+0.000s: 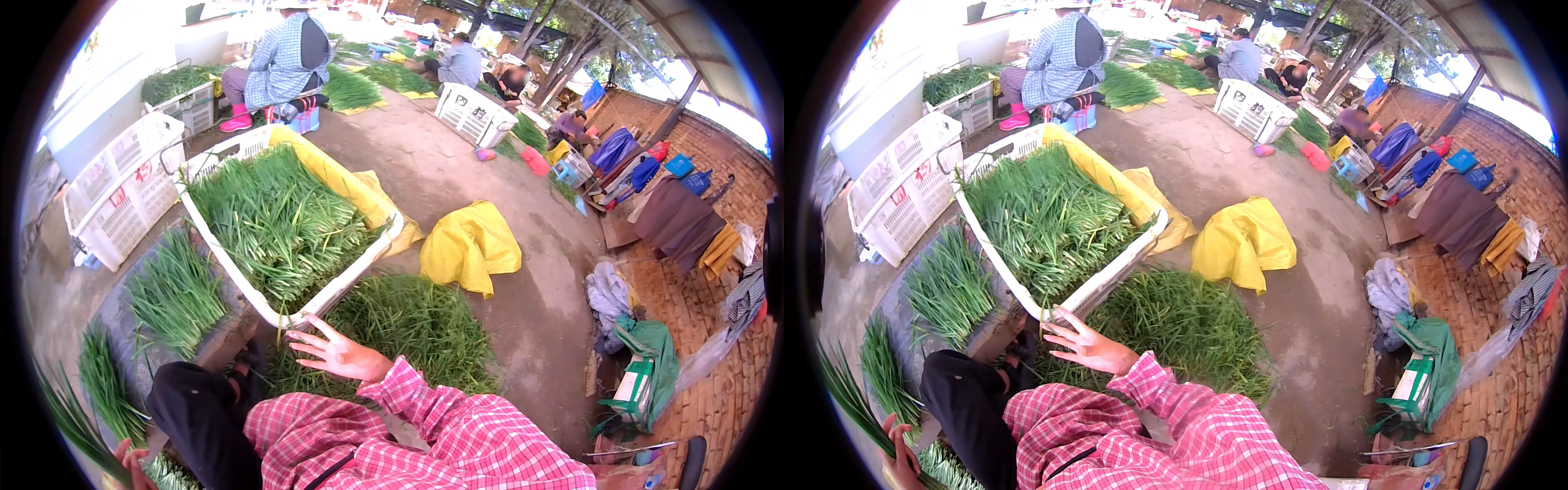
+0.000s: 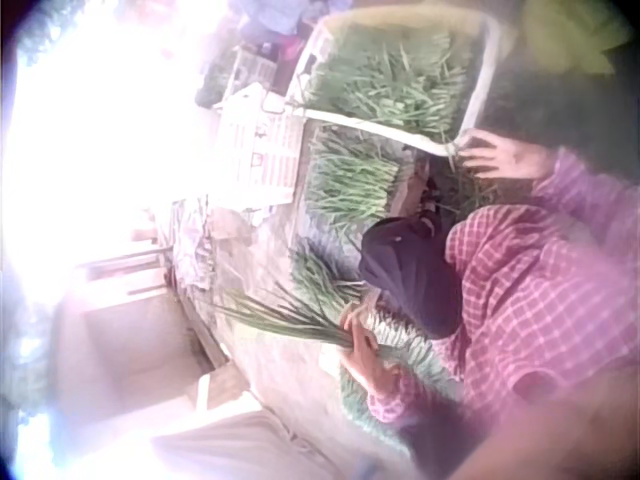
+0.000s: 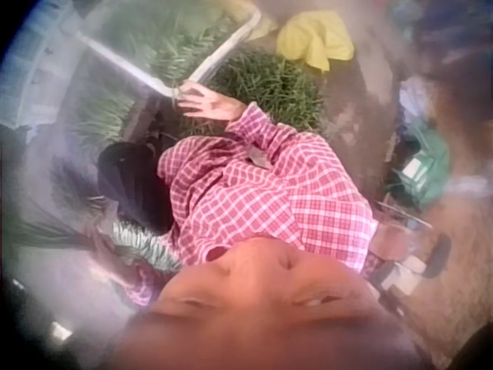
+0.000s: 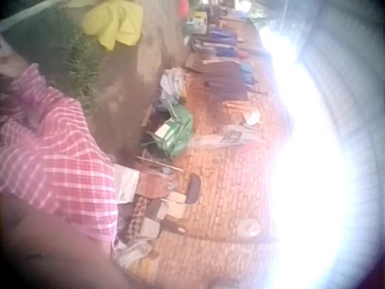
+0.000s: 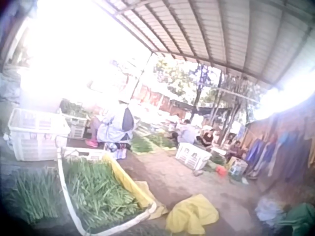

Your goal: The person holds a bunch of green chives and removes individual yellowed or damaged leaves by hand. They place the cleaned bunch onto a wooden board and pick up another from a pile.

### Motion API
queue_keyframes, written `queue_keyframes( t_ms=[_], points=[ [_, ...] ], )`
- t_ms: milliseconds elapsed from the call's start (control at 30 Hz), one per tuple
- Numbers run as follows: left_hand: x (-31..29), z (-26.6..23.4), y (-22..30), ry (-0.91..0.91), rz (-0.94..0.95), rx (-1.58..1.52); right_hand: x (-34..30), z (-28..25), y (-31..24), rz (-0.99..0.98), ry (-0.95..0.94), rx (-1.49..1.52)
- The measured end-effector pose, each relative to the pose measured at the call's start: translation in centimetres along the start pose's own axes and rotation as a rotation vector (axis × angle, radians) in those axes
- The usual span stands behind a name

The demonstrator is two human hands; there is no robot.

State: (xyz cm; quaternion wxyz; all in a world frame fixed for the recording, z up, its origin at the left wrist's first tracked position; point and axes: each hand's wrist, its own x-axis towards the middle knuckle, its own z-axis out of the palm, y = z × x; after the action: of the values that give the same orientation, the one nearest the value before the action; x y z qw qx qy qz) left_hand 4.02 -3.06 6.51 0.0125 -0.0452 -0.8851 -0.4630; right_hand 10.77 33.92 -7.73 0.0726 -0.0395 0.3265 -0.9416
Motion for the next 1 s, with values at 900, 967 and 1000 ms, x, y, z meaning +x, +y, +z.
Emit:
queue_keyframes(
  t_ms=[900, 967, 1000],
  points=[
    [-4.7, 4.9, -4.4, -0.059, 0.412, 0.741, 2.7, -0.2, 5.0, 0.114, 0.117, -0.105],
    [-5.3, 3.4, -5.2, 0.002, 0.375, 0.667, 2.9, -0.3, 5.4, 0.112, 0.138, -0.077],
    [-5.1, 2.5, -5.9, 0.058, 0.305, 0.61, 3.2, -0.3, 5.5, 0.131, 0.143, -0.088]
  ],
)
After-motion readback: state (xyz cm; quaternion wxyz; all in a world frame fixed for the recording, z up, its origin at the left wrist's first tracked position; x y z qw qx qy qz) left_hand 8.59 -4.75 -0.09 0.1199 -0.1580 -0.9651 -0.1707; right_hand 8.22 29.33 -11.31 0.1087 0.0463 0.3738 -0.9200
